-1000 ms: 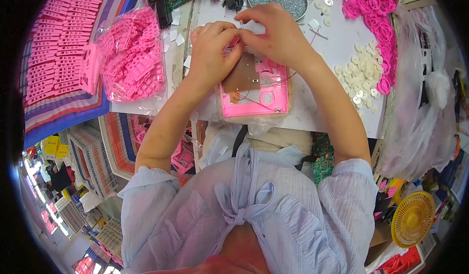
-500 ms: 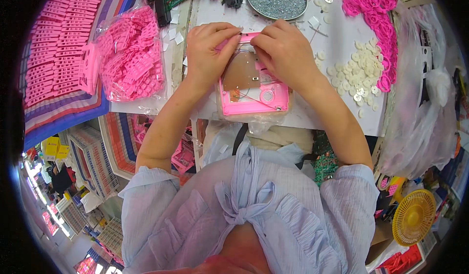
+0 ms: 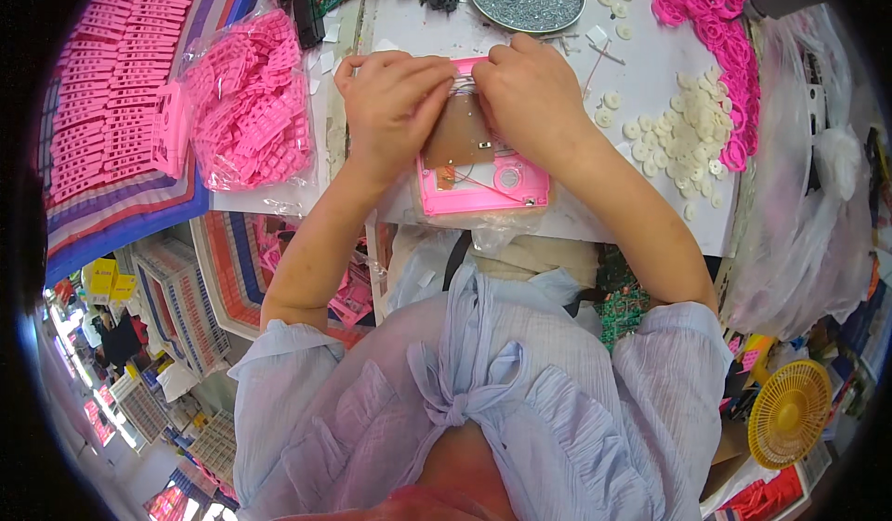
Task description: Assembling a pink toy kitchen set by installing electronics and using a glue gun to secure components.
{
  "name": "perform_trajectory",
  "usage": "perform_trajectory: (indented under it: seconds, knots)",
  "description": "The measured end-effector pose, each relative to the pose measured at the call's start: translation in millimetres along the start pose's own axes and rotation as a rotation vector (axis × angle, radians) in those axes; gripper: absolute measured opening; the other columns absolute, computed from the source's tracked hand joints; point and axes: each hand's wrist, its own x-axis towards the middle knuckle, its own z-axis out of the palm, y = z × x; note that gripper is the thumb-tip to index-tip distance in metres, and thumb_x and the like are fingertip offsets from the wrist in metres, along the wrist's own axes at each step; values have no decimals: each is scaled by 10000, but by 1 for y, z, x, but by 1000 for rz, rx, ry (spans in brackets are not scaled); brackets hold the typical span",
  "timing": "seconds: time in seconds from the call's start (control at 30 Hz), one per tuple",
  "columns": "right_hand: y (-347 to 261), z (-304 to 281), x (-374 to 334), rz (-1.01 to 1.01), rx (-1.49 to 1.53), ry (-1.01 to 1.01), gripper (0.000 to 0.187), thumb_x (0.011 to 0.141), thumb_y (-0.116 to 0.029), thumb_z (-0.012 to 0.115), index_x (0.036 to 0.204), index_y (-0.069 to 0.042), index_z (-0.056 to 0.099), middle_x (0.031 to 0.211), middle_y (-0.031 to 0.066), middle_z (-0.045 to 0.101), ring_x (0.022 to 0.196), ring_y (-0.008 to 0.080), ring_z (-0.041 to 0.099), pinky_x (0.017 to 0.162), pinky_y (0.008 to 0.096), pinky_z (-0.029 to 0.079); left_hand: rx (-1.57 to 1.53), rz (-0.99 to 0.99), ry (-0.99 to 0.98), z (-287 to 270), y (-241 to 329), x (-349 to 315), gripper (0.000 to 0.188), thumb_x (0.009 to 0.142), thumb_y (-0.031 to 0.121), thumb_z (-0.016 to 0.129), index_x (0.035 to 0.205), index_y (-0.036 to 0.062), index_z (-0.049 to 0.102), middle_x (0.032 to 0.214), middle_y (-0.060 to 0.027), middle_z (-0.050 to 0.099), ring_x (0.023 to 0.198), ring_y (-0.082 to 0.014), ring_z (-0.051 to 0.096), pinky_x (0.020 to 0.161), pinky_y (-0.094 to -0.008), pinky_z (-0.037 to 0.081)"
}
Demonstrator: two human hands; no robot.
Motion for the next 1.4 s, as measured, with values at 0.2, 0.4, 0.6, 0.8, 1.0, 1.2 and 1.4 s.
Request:
perform_trajectory:
  seconds: [0.2,0.4,0.6,0.8,1.0,1.2,1.4]
  knots:
    - [1,1,-5,32,61,-17,82,780,-103,724,826,-48,685,812,78,633,845,294,591,752,414,510,34,-108,26,5,-14,-7,138,806,179,780,942,190,768,929,76,716,853,-130,622,906,-408,321]
    - [3,4,-5,1,87,60,78,759,-120,705,743,-53,669,778,96,636,797,304,601,725,431,520,114,-56,58,2,-4,0,141,822,186,785,961,169,783,986,61,727,920,-132,621,947,-385,309]
    - [3,4,-7,72,103,-30,90,781,-109,710,842,-46,688,827,92,635,886,316,596,765,432,516,16,-176,20,4,-15,-1,174,800,196,799,968,157,783,998,1,724,919,-184,629,926,-383,364]
    - [4,3,-6,66,124,-44,118,780,-121,709,876,-53,698,846,99,639,891,313,596,775,437,518,-216,-266,-116,11,-30,18,218,805,192,791,982,69,757,987,-69,720,890,-262,639,820,-383,476]
    - [5,6,-9,65,139,-11,109,767,-112,720,850,-49,686,829,89,631,863,306,590,766,435,511,-37,44,6,-5,-18,5,129,794,204,786,915,176,752,953,36,691,964,-200,611,914,-426,353]
    - [3,2,-11,-5,49,4,84,726,-131,706,759,-58,682,775,82,636,829,290,603,735,414,508,-155,98,-165,3,-1,10,164,815,112,744,977,131,745,883,-19,697,850,-224,623,833,-390,410]
    - [-22,-11,-41,19,129,7,71,734,-112,716,770,-69,671,789,66,610,823,279,585,710,412,499,-227,-9,-394,7,-4,20,109,850,118,697,953,106,731,898,-54,701,875,-264,630,832,-394,430]
